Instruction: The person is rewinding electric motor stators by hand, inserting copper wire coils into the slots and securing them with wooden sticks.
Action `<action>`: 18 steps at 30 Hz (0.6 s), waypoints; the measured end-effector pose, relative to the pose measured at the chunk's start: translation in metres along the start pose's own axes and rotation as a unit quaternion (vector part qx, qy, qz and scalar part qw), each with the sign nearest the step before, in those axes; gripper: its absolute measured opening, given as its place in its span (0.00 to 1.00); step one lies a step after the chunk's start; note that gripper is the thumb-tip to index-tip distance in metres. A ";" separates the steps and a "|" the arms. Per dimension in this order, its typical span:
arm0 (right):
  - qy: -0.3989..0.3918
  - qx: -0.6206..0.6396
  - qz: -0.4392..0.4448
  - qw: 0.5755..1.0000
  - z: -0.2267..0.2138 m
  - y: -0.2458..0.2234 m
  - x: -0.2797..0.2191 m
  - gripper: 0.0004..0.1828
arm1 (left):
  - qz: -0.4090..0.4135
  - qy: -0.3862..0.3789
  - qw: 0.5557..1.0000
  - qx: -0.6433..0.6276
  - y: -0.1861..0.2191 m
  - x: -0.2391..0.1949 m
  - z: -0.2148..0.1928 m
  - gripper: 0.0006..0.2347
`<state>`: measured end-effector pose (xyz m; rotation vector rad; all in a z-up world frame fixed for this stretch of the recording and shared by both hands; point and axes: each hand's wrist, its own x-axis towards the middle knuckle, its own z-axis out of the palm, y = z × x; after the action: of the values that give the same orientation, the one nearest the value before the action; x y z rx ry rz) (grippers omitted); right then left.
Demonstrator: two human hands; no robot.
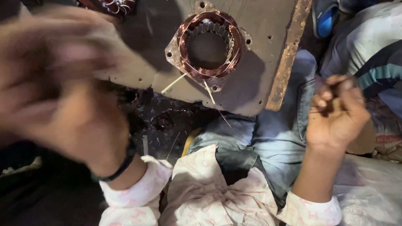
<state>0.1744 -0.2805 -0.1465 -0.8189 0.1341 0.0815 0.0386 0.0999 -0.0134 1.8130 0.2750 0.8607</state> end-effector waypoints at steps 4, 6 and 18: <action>0.008 -0.216 -0.308 0.926 0.047 0.009 -0.030 0.03 | 0.072 0.170 0.974 0.135 -0.039 -0.047 -0.013 0.03; -0.068 -0.378 -0.380 0.842 0.077 0.008 -0.055 0.04 | 0.151 0.220 0.939 0.215 -0.055 -0.076 -0.005 0.02; -0.273 -0.657 -0.251 0.657 0.140 0.022 -0.071 0.06 | -0.167 -0.200 0.962 -0.083 -0.012 -0.113 0.096 0.12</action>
<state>0.1140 -0.1639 -0.0571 -2.2290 -0.8537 -0.1343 0.0249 -0.0270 -0.0891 1.6762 0.2301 0.2629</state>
